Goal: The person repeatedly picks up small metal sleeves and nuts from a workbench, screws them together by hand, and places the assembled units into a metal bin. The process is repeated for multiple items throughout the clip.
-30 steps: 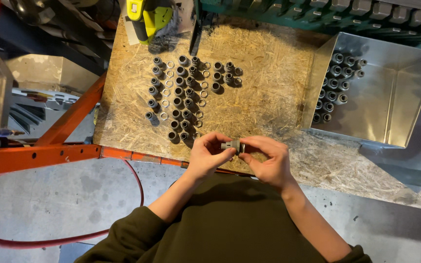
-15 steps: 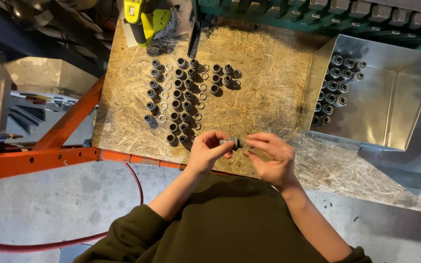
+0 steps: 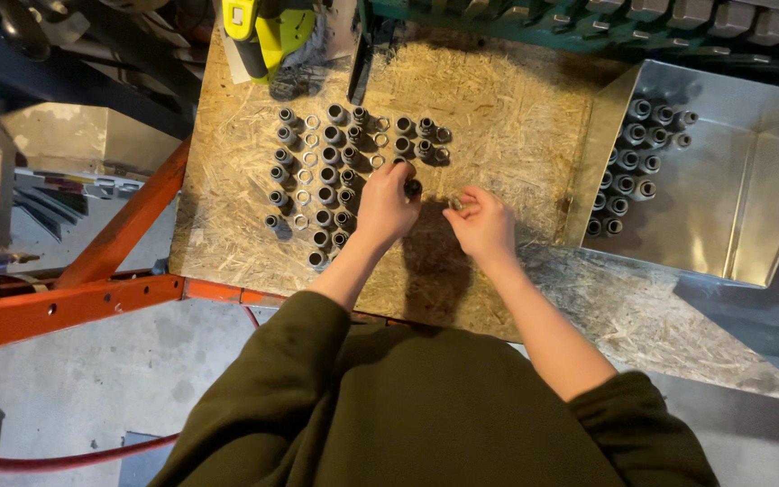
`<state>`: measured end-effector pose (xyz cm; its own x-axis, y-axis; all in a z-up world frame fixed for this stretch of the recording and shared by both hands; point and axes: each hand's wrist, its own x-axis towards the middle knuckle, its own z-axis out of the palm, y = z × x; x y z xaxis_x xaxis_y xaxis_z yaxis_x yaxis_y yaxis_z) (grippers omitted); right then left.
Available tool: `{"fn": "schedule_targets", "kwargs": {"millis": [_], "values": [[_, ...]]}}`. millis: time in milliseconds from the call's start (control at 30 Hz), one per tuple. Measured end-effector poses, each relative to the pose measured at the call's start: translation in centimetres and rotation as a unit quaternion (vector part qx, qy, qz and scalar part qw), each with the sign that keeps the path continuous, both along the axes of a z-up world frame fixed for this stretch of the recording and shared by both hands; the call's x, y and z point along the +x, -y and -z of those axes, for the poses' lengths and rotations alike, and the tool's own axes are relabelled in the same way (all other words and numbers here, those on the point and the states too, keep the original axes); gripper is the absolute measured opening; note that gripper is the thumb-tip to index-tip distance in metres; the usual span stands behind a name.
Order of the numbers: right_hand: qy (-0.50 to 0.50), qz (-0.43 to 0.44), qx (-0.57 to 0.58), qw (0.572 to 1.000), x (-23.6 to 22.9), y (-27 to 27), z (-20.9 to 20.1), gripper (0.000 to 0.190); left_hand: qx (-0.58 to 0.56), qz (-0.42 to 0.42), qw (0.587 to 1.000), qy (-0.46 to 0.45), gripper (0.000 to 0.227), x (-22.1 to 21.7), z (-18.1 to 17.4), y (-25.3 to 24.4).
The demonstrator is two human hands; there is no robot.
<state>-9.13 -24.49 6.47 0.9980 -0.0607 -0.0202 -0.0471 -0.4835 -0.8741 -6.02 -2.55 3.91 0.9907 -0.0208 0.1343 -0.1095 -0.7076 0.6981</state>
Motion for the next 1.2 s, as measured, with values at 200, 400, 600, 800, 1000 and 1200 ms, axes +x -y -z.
{"fn": "schedule_targets", "kwargs": {"millis": [200, 400, 600, 800, 1000, 1200], "values": [[-0.034, 0.018, -0.187, 0.982, 6.3, -1.2, 8.3, 0.035, 0.057, -0.038, 0.998, -0.014, 0.034, 3.7, 2.7, 1.7], [0.013, 0.029, -0.152, 0.988, 8.3, -1.7, 8.5, 0.036, 0.112, -0.054, 0.992, 0.001, 0.041, 5.0, 4.6, 2.3], [0.061, 0.023, -0.183, 0.981, 8.8, -2.1, 10.6, 0.033, 0.141, -0.052, 0.988, 0.030, 0.046, 5.1, 5.4, 2.0], [0.122, 0.015, -0.157, 0.980, 9.2, -1.7, 11.5, 0.034, 0.129, -0.056, 0.990, 0.023, 0.048, 4.9, 4.6, 1.9], [0.143, 0.003, -0.180, 0.973, 9.1, -1.7, 12.3, 0.033, 0.119, -0.054, 0.991, 0.017, 0.057, 4.2, 2.3, 1.3], [0.152, 0.009, -0.122, 0.981, 7.6, -2.0, 9.1, 0.037, 0.029, -0.059, 0.998, 0.024, 0.058, 2.3, -0.9, 1.1]]}}
